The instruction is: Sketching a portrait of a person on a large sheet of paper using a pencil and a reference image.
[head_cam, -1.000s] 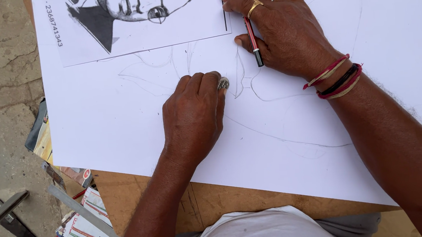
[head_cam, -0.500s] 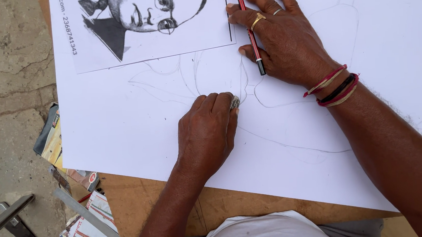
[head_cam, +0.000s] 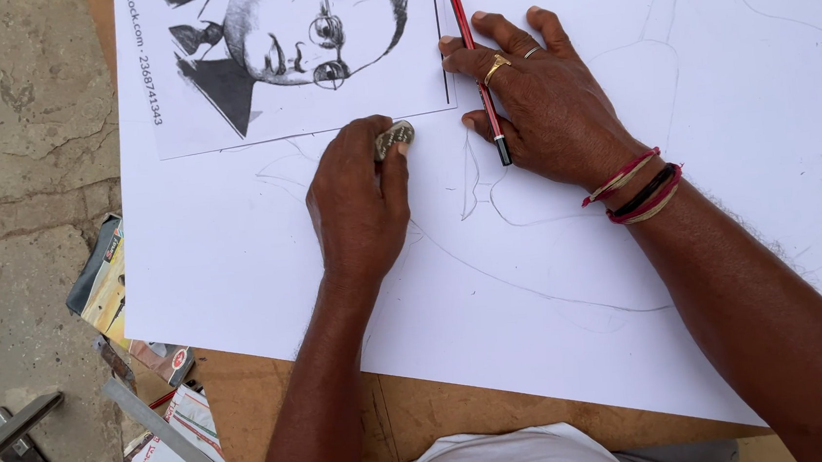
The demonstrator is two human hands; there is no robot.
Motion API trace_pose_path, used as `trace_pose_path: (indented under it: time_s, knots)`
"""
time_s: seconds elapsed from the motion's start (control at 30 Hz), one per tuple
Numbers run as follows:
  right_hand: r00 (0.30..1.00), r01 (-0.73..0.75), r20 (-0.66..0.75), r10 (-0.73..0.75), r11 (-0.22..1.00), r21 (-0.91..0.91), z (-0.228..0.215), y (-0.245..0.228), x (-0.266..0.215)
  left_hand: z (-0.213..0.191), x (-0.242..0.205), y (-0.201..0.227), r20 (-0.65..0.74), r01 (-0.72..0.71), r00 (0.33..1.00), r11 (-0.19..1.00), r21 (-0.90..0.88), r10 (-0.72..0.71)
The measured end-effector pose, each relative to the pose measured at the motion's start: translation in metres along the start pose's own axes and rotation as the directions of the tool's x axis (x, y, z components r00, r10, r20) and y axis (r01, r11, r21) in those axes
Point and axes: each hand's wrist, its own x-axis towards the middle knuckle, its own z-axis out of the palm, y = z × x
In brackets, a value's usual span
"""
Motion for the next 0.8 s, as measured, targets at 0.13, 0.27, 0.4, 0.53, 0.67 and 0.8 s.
trace_pose_path:
  time_s: [0.13, 0.27, 0.4, 0.53, 0.67, 0.8]
  knots:
    - [0.999, 0.039, 0.009, -0.039, 0.999, -0.008, 0.0, -0.003, -0.004, 0.0, 0.021, -0.045, -0.226, 0.141, 0.939, 0.891, -0.432, -0.259]
    - [0.992, 0.1, 0.074, -0.098, 0.995, -0.025, 0.002, -0.019, -0.023, 0.003, 0.039, -0.07, -0.229, 0.163, 0.935, 0.902, -0.4, -0.27]
    - [0.952, 0.208, 0.236, -0.196, 0.978, -0.024, 0.009, -0.074, -0.083, 0.007, 0.047, -0.08, -0.289, 0.119, 0.934, 0.946, -0.302, -0.209]
    - [0.868, 0.112, 0.339, -0.363, 0.808, 0.579, -0.009, -0.091, -0.123, 0.01, 0.048, -0.083, -0.278, 0.111, 0.944, 0.965, -0.237, -0.177]
    - [0.91, -0.285, -0.061, 0.41, 0.726, 0.627, -0.032, -0.046, -0.122, 0.012, 0.044, -0.086, -0.326, 0.044, 0.94, 0.985, -0.168, -0.098]
    - [0.909, 0.007, -0.415, -0.03, 0.998, -0.058, -0.07, 0.029, -0.118, 0.013, 0.046, -0.084, -0.315, 0.076, 0.941, 0.983, -0.17, -0.127]
